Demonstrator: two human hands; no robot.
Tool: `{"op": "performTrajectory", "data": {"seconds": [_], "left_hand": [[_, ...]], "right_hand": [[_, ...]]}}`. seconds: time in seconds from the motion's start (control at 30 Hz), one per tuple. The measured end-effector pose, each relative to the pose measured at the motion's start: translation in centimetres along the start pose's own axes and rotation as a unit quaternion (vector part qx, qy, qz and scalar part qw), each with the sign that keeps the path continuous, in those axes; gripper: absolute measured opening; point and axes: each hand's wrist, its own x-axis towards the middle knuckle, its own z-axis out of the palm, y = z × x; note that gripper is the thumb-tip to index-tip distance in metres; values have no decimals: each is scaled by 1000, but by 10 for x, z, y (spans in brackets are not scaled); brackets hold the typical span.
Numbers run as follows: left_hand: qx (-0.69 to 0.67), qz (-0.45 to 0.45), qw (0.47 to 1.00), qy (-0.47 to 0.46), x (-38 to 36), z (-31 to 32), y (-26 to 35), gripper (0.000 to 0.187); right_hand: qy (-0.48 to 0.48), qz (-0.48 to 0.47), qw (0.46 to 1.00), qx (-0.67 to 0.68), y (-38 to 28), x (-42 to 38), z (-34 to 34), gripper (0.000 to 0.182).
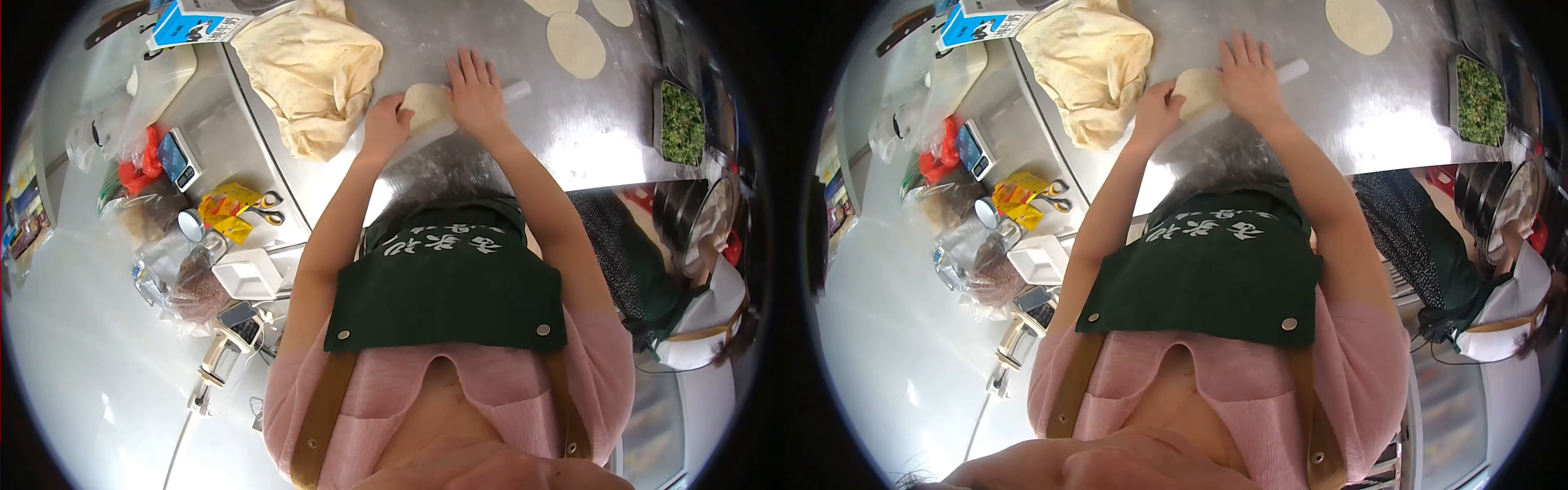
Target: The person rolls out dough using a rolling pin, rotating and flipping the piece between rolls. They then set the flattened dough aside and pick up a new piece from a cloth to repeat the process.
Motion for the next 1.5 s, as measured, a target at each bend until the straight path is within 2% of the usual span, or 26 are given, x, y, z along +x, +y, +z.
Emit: {"op": "performTrajectory", "data": {"seconds": [0.13,0.23,0.33,0.43,0.53,0.63,0.73,0.83,0.9,1.03,1.13,1.23,1.33,1.5], "left_hand": [[-84,-51,995,-6,7,-4,8,24],[-122,-39,992,-11,11,-4,8,23],[-14,-57,994,-94,21,-13,21,23],[86,-8,986,-140,28,-12,23,23],[182,60,975,-111,21,-8,32,21],[220,78,965,-122,3,-13,52,18],[126,87,984,-96,-13,-24,62,21],[127,-17,989,-77,-11,-25,52,16],[152,6,987,-61,-11,-12,25,16],[150,39,987,-51,-8,-9,9,17],[140,41,987,-65,-5,-11,6,17],[129,29,989,-67,-6,-12,10,17],[116,19,991,-65,-6,-9,8,19],[13,27,999,-27,0,-8,4,24]], "right_hand": [[3,8,1000,20,3,-23,6,52],[-24,10,1000,-17,-1,-6,5,58],[4,13,1000,-7,-8,10,8,60],[-14,6,999,41,0,-25,0,60],[-26,-44,994,95,14,-53,-11,60],[-31,-116,983,136,33,-78,-17,53],[-73,-173,973,131,46,-86,-23,44],[-83,-174,969,151,47,-83,-27,40],[-75,-194,965,158,46,-74,-34,38],[-87,-211,963,142,36,-48,-32,37],[-111,-212,960,147,35,-33,-27,40],[-30,-173,977,122,24,-24,-23,47],[17,-91,995,48,7,-15,-10,52],[-14,-72,997,21,9,-31,-3,52]]}}
